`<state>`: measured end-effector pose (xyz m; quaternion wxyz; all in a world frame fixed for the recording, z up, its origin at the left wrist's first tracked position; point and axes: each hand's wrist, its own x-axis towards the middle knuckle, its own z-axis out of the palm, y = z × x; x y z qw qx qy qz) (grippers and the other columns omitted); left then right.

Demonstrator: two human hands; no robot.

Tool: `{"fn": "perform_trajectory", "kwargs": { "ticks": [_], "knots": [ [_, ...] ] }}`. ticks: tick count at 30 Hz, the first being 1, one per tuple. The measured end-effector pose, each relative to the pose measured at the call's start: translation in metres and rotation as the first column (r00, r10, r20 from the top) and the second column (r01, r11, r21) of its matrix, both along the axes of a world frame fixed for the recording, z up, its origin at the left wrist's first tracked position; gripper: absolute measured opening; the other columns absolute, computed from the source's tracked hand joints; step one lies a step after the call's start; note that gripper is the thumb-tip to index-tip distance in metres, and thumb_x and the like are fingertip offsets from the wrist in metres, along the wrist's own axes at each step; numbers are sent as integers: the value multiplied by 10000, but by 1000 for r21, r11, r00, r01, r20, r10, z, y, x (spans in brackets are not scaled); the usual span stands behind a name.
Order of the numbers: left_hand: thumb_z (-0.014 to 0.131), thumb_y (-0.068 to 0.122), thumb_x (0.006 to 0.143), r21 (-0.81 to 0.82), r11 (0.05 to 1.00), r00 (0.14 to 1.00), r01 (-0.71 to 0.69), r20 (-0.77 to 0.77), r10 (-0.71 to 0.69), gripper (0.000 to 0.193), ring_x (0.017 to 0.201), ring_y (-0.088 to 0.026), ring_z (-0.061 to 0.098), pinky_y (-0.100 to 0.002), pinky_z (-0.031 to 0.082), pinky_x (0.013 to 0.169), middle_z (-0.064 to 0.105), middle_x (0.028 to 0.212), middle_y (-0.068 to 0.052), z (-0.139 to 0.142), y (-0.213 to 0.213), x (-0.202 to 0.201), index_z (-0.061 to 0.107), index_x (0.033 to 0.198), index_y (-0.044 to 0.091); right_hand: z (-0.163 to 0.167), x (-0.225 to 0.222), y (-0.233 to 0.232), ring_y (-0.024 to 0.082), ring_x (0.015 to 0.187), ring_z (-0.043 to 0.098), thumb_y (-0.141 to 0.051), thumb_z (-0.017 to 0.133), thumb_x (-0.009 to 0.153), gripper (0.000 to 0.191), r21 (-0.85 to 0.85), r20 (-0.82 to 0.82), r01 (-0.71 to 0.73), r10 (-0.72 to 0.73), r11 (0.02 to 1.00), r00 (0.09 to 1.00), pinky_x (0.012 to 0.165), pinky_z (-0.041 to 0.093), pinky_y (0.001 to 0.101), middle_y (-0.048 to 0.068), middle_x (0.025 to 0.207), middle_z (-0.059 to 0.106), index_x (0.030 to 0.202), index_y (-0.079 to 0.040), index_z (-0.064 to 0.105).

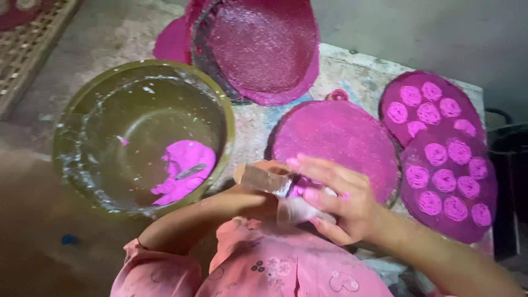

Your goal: The person loads pink paste into a handheld extruder and squeezes it into spiral coils on circular trays. They repeatedly refill the extruder from a bowl, then transfer a filled tray to a steamer and move finished trays to a drying rack.

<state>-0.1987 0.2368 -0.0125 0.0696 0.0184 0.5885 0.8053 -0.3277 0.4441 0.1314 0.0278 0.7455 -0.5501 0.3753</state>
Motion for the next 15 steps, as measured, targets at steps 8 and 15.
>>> {"fn": "perform_trajectory", "kwargs": {
  "ticks": [8, 15],
  "knots": [
    [819, 322, 862, -439, 893, 940, 94, -256, -225, 811, 1468, -257, 466, -420, 373, 1245, 503, 1586, -121, 38, 15, -73, 470, 1557, 93, -90, -140, 127, 296, 1357, 534, -667, 491, 916, 861, 770, 637, -431, -530, 469, 560, 1132, 401, 437, 159, 1504, 578, 1520, -53, 498],
    [772, 615, 831, 820, 500, 825, 279, -471, 312, 922, 1337, -258, 532, -485, 298, 1280, 591, 1308, -61, 9, 34, -124, 443, 1548, 138, -127, -151, 152, 207, 1223, 637, -621, 372, 925, 783, 791, 431, -547, -885, 275, 178, 1058, 471, 377, 84, 1406, 672, 1464, -84, 558]
  ]
}}
